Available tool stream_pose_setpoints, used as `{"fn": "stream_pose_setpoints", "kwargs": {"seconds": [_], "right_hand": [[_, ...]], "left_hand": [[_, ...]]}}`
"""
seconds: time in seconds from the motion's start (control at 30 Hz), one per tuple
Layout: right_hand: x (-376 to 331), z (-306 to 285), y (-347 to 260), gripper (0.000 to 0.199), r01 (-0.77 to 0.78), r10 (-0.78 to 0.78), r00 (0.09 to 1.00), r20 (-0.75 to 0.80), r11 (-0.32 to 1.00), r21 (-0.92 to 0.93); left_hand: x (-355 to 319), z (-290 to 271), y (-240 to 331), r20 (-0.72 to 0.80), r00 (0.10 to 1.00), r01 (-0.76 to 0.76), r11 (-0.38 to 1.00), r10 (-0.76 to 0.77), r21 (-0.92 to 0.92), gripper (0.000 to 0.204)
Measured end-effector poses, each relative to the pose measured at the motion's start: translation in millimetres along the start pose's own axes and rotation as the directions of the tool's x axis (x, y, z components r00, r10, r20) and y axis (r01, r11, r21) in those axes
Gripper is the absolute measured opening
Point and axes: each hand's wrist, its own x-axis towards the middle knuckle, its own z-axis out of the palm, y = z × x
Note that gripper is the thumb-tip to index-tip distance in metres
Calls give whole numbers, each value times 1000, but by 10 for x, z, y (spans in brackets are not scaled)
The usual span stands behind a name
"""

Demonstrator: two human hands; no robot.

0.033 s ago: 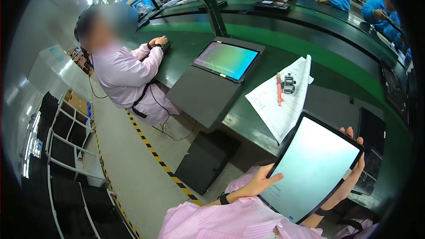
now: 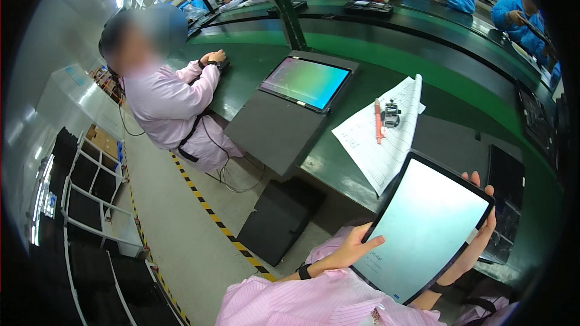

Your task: Assembling, peeling protective film from, and inspecting tablet computer screens and chassis on a factory production line.

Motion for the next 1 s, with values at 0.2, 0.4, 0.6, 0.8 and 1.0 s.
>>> {"fn": "stream_pose_setpoints", "kwargs": {"seconds": [0.2,0.4,0.6,0.8,1.0], "right_hand": [[-23,99,9,35,26,-29,994,-108,999,-28],[4,116,13,35,6,-4,994,-110,1000,14],[0,163,16,33,33,-25,980,-198,999,37],[8,112,30,32,19,-16,991,-133,1000,25],[56,50,-71,33,0,-3,997,-77,999,-35]], "left_hand": [[-4,-13,-43,5,1000,-4,1000,4,-12,35],[-12,-18,-41,0,1000,4,1000,-4,-24,33],[15,17,-13,5,1000,-21,1000,21,7,32],[3,-5,-65,-86,996,-10,998,16,67,29],[6,26,-99,-103,994,-39,997,45,67,28]]}}
